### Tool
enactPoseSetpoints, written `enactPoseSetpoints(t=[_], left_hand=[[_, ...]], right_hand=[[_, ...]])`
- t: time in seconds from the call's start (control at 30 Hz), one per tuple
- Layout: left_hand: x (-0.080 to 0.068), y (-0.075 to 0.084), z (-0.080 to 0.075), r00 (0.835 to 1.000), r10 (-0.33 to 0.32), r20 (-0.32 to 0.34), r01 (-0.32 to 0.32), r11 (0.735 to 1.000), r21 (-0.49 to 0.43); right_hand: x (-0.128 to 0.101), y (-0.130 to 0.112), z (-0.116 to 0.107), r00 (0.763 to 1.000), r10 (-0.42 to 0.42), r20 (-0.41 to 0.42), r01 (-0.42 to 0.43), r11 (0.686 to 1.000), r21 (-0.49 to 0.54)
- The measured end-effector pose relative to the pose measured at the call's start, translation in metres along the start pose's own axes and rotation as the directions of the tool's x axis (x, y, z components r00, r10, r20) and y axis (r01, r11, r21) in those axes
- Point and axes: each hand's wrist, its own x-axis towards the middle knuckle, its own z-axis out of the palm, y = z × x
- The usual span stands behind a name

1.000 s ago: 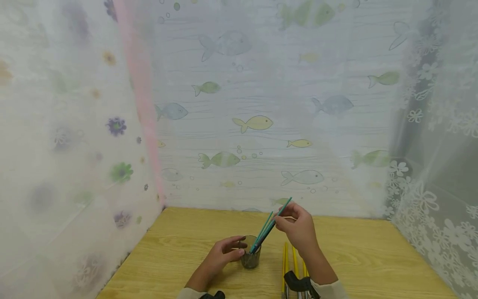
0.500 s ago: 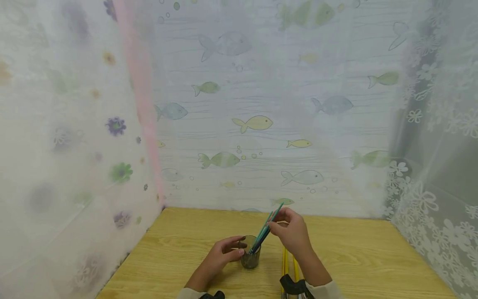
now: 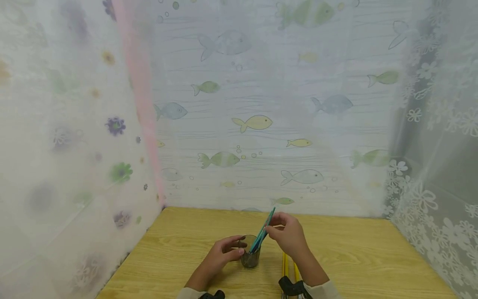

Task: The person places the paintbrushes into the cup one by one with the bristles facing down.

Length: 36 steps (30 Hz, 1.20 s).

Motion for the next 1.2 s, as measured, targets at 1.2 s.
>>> enactPoseSetpoints(t=[1.2], left_hand=[[-0.001,0.003,0.002,1.000,0.010,0.005,-0.010,1.000,-0.018]], right_hand=[[-0.005,0.006,-0.017,0.998,0.063,0.004,-0.063,0.998,-0.025]])
